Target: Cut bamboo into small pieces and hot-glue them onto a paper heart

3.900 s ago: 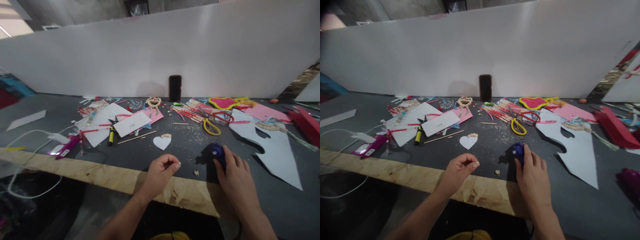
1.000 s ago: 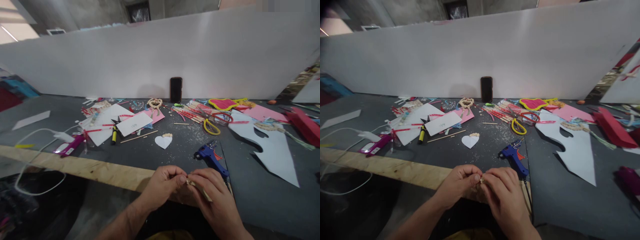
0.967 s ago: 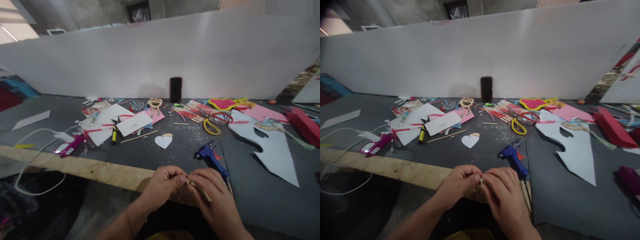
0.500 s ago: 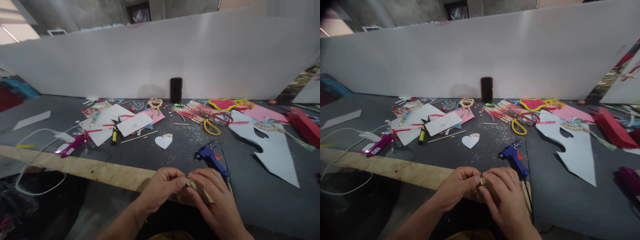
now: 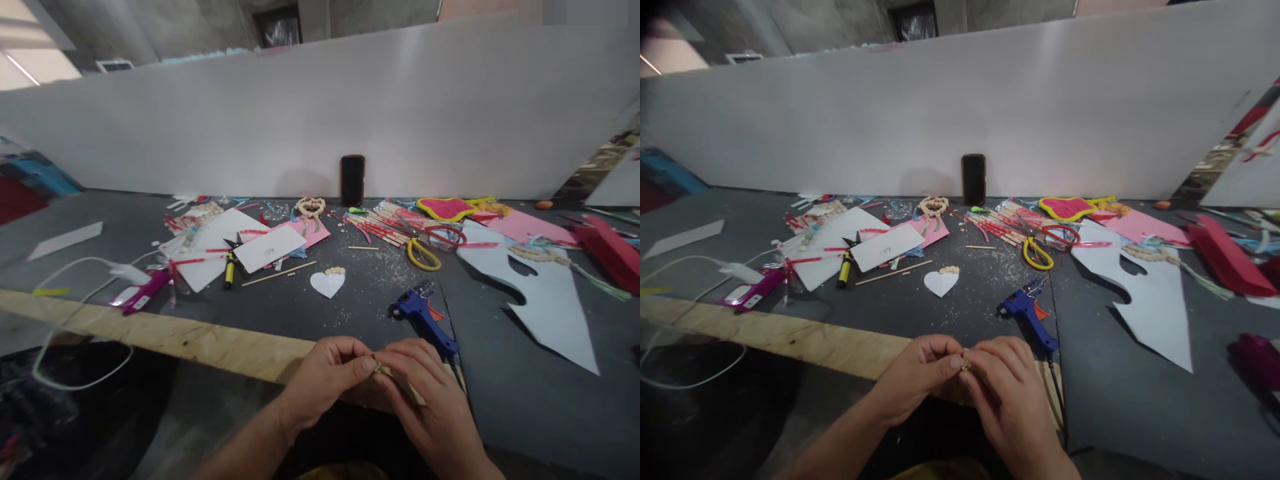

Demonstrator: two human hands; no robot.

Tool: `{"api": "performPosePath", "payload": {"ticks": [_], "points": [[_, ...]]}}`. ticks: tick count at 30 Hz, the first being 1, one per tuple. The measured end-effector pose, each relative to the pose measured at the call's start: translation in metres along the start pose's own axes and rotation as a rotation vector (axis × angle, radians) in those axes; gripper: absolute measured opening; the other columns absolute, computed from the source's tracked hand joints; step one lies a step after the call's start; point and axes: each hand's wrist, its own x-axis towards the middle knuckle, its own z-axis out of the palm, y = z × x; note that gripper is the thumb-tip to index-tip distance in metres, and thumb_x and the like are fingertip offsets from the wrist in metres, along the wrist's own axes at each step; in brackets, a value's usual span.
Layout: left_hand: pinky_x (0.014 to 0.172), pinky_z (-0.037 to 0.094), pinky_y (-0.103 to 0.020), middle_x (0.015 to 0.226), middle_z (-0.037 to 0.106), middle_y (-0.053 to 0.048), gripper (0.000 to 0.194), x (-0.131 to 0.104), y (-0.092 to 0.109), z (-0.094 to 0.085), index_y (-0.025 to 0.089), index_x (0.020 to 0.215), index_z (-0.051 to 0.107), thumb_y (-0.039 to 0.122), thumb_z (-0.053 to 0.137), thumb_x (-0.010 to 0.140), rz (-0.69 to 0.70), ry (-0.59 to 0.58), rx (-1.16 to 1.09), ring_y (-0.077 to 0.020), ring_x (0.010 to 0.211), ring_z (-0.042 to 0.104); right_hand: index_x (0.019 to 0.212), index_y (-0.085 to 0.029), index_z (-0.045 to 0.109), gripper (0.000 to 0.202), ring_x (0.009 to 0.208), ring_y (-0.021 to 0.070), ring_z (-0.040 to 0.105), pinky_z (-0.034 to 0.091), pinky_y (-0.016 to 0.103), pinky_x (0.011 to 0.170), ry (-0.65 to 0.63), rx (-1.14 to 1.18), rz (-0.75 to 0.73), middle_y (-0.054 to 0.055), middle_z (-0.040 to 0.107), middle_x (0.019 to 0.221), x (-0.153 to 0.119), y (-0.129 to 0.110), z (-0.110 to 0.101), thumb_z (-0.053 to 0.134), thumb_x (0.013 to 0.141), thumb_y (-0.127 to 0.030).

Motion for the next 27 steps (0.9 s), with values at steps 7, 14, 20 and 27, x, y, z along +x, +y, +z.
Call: {"api": "performPosePath", "payload": {"ticks": [7, 14, 20, 27], "points": [[0.059, 0.041, -0.020, 0.065, 0.062, 0.000, 0.028, 0.0004, 0.0017, -0.0019, 0.011, 0.073, 0.064, 0.036, 0.075, 0.067, -0.031, 0.014, 0.022, -0.0076, 0.057, 0.053, 0.104, -0.023, 0.058, 0.022, 0.084, 0.0180, 0.061, 0.052, 0.033, 0.073, -0.010, 0.012, 0.021, 0.005, 0.066, 0.091, 0.0002, 0.0019, 0.0000, 0.057, 0.082, -0.021], [0.063, 0.041, -0.020, 0.070, 0.063, -0.001, 0.025, -0.0026, 0.0042, -0.0007, 0.012, 0.075, 0.066, 0.035, 0.071, 0.071, 0.046, 0.042, 0.143, -0.0090, 0.063, 0.053, 0.097, -0.025, 0.060, 0.015, 0.077, 0.0140, 0.065, 0.052, 0.022, 0.064, 0.011, 0.235, 0.286, 0.002, 0.067, 0.087, -0.0043, -0.0020, 0.0005, 0.050, 0.086, -0.025], [0.062, 0.039, -0.020, 0.066, 0.061, 0.001, 0.024, -0.0025, 0.0045, 0.0000, 0.013, 0.076, 0.065, 0.036, 0.069, 0.073, 0.044, 0.014, 0.202, -0.0084, 0.060, 0.051, 0.085, -0.023, 0.059, 0.012, 0.067, 0.0116, 0.062, 0.049, 0.020, 0.060, -0.017, 0.294, 0.324, -0.001, 0.065, 0.075, -0.0020, -0.0046, 0.0026, 0.048, 0.088, -0.026], [0.064, 0.040, -0.021, 0.070, 0.064, -0.001, 0.023, -0.0040, 0.0003, 0.0011, 0.013, 0.074, 0.064, 0.035, 0.070, 0.072, 0.022, 0.023, 0.148, -0.0088, 0.062, 0.053, 0.077, -0.022, 0.051, 0.018, 0.052, 0.0108, 0.053, 0.042, 0.020, 0.047, -0.019, 0.200, 0.353, -0.002, 0.056, 0.061, 0.0001, -0.0058, 0.0050, 0.041, 0.091, -0.028]]}}
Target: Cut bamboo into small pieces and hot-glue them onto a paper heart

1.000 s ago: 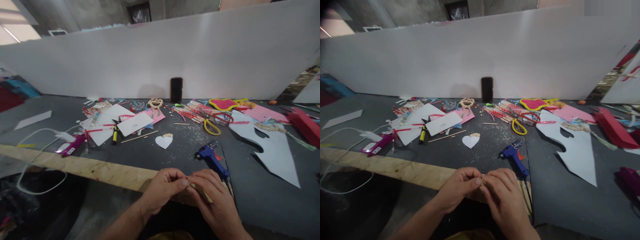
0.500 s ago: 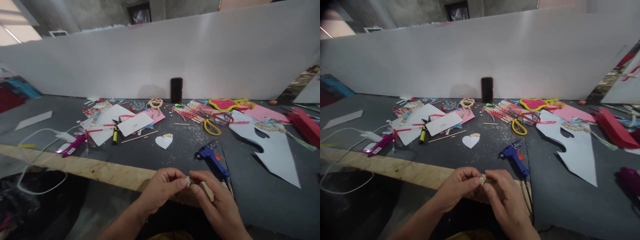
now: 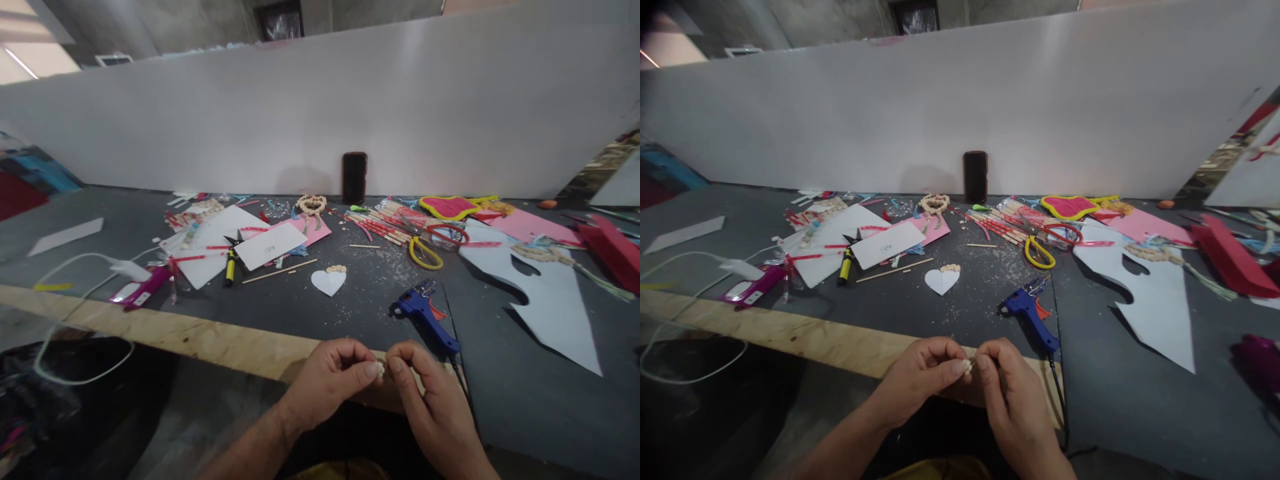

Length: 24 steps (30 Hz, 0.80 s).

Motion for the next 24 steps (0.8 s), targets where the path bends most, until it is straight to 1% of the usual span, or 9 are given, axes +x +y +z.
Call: {"api": "performPosePath", "payload": {"ticks": [6, 8, 11, 13, 15, 17, 19, 22, 24], "points": [[0.060, 0.038, -0.020, 0.069, 0.068, -0.004, 0.025, 0.001, -0.004, -0.004, 0.012, 0.074, 0.065, 0.037, 0.072, 0.071, 0.030, 0.127, -0.061, -0.0088, 0.060, 0.053, 0.068, -0.023, 0.041, 0.030, 0.049, 0.0108, 0.047, 0.040, 0.020, 0.047, 0.207, 0.011, 0.160, -0.003, 0.044, 0.055, -0.002, 0.004, -0.008, 0.031, 0.094, -0.033], [0.061, 0.038, -0.020, 0.069, 0.068, -0.004, 0.025, 0.002, -0.006, -0.005, 0.013, 0.075, 0.065, 0.037, 0.072, 0.070, 0.044, 0.153, -0.107, -0.0089, 0.061, 0.054, 0.062, -0.023, 0.038, 0.035, 0.048, 0.0105, 0.046, 0.039, 0.020, 0.046, 0.232, 0.032, 0.180, -0.003, 0.042, 0.053, -0.004, 0.004, -0.009, 0.030, 0.095, -0.033], [0.064, 0.039, -0.020, 0.069, 0.068, -0.003, 0.023, 0.004, -0.009, -0.005, 0.013, 0.075, 0.066, 0.034, 0.073, 0.070, 0.068, 0.165, -0.166, -0.0087, 0.063, 0.056, 0.069, -0.022, 0.050, 0.025, 0.053, 0.0107, 0.054, 0.044, 0.019, 0.049, 0.180, 0.032, 0.156, -0.002, 0.053, 0.058, -0.006, 0.004, -0.005, 0.042, 0.090, -0.032], [0.064, 0.040, -0.020, 0.069, 0.068, -0.002, 0.021, 0.004, -0.010, -0.003, 0.013, 0.076, 0.066, 0.033, 0.073, 0.071, 0.073, 0.159, -0.197, -0.0085, 0.063, 0.056, 0.091, -0.022, 0.059, 0.013, 0.066, 0.0129, 0.062, 0.050, 0.020, 0.058, 0.130, 0.073, 0.117, 0.000, 0.064, 0.075, -0.006, 0.003, 0.002, 0.051, 0.085, -0.030], [0.064, 0.042, -0.020, 0.069, 0.068, -0.002, 0.020, 0.003, -0.010, -0.003, 0.013, 0.076, 0.066, 0.031, 0.073, 0.071, 0.072, 0.145, -0.220, -0.0086, 0.063, 0.057, 0.113, -0.022, 0.055, 0.033, 0.077, 0.0144, 0.065, 0.053, 0.022, 0.064, 0.096, 0.153, 0.098, 0.003, 0.067, 0.090, -0.006, 0.002, 0.008, 0.057, 0.080, -0.028], [0.064, 0.042, -0.020, 0.070, 0.068, -0.002, 0.020, 0.002, -0.010, -0.002, 0.013, 0.076, 0.066, 0.030, 0.073, 0.071, 0.070, 0.127, -0.229, -0.0089, 0.063, 0.057, 0.121, -0.022, 0.052, 0.043, 0.079, 0.0143, 0.066, 0.054, 0.022, 0.065, 0.066, 0.222, 0.095, 0.005, 0.067, 0.094, -0.004, 0.000, 0.012, 0.059, 0.078, -0.026], [0.062, 0.042, -0.020, 0.070, 0.067, -0.001, 0.019, 0.000, -0.009, -0.002, 0.012, 0.076, 0.066, 0.029, 0.073, 0.071, 0.069, 0.113, -0.222, -0.0085, 0.062, 0.057, 0.119, -0.022, 0.054, 0.042, 0.078, 0.0138, 0.065, 0.054, 0.022, 0.066, 0.031, 0.254, 0.080, 0.005, 0.066, 0.094, -0.002, -0.003, 0.013, 0.061, 0.077, -0.024], [0.059, 0.042, -0.019, 0.067, 0.066, 0.000, 0.018, -0.002, -0.008, -0.004, 0.012, 0.075, 0.066, 0.029, 0.072, 0.073, 0.051, 0.099, -0.224, -0.0077, 0.060, 0.056, 0.103, -0.022, 0.063, 0.024, 0.075, 0.0139, 0.065, 0.054, 0.022, 0.064, -0.041, 0.266, 0.063, 0.004, 0.067, 0.087, 0.002, -0.007, 0.012, 0.059, 0.079, -0.024], [0.060, 0.043, -0.020, 0.067, 0.066, 0.000, 0.018, -0.003, -0.009, -0.004, 0.012, 0.075, 0.066, 0.028, 0.072, 0.073, 0.045, 0.100, -0.237, -0.0078, 0.060, 0.057, 0.092, -0.021, 0.066, 0.014, 0.073, 0.0141, 0.065, 0.053, 0.022, 0.063, -0.048, 0.278, 0.076, 0.003, 0.067, 0.081, 0.003, -0.008, 0.012, 0.056, 0.082, -0.025]]}}
